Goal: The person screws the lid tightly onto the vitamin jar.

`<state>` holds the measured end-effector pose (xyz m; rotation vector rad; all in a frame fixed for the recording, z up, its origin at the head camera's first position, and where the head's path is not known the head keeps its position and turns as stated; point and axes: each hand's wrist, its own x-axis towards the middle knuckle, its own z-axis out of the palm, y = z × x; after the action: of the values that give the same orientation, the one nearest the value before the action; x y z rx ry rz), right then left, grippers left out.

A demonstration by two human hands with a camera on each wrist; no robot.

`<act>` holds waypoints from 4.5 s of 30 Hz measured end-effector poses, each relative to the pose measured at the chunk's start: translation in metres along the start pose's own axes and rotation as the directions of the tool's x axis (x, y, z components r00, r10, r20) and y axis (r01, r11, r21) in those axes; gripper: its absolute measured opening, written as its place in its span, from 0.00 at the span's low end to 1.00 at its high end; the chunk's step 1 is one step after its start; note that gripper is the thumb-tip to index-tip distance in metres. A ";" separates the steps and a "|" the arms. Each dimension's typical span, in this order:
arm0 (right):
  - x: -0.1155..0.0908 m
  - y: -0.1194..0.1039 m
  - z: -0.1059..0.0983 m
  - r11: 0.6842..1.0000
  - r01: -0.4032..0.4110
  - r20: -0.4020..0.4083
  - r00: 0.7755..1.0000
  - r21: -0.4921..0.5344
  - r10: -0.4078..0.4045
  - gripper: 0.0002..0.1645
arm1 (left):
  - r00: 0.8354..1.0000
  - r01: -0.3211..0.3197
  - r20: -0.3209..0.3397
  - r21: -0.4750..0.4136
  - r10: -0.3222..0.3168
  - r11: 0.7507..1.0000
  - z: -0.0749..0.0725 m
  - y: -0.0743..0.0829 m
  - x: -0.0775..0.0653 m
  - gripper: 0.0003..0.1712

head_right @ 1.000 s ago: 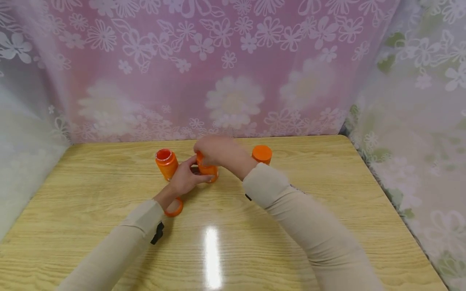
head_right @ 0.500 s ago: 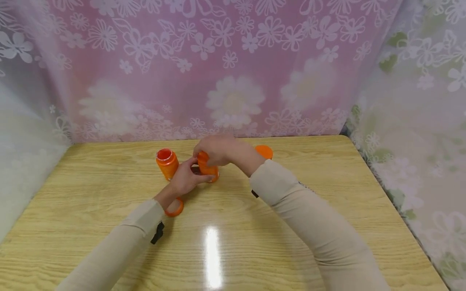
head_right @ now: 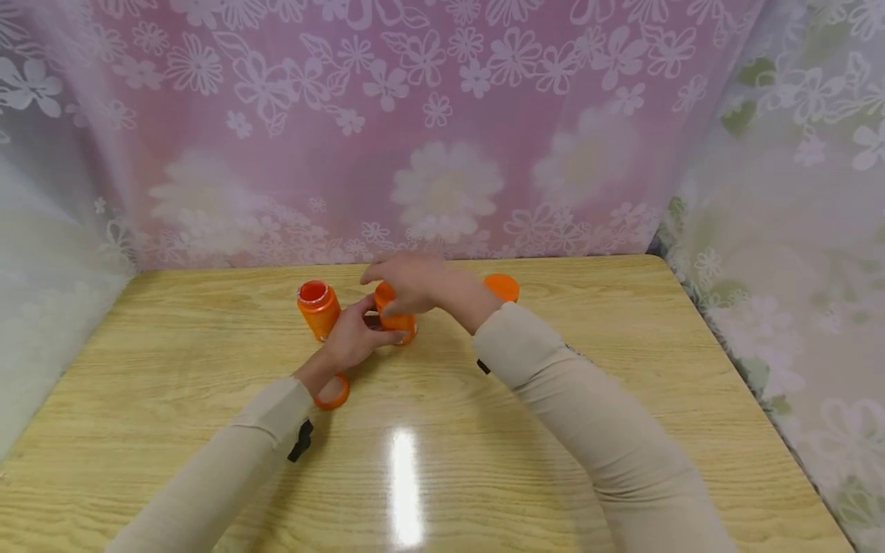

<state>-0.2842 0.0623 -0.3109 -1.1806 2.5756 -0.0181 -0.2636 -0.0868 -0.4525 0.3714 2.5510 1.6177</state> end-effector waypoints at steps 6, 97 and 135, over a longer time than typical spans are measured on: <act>-0.002 0.008 -0.002 0.996 0.081 0.003 0.997 0.036 -0.081 0.25 | 1.000 0.005 -0.015 0.036 -0.005 0.999 -0.001 0.002 0.001 0.29; -0.035 -0.043 0.065 0.973 -0.114 -0.463 0.886 -0.202 0.007 0.35 | 0.937 -0.065 -0.125 0.856 0.327 0.513 -0.122 0.013 -0.074 0.52; 0.004 -0.095 0.125 0.974 0.164 -0.211 0.958 -0.160 -0.196 0.29 | 0.997 0.067 -0.042 -0.023 -0.068 0.997 -0.098 -0.020 -0.030 0.48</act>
<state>-0.1811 0.0105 -0.4184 -1.5454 2.6885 -0.0112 -0.2582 -0.1883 -0.4297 0.2487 2.5451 1.6457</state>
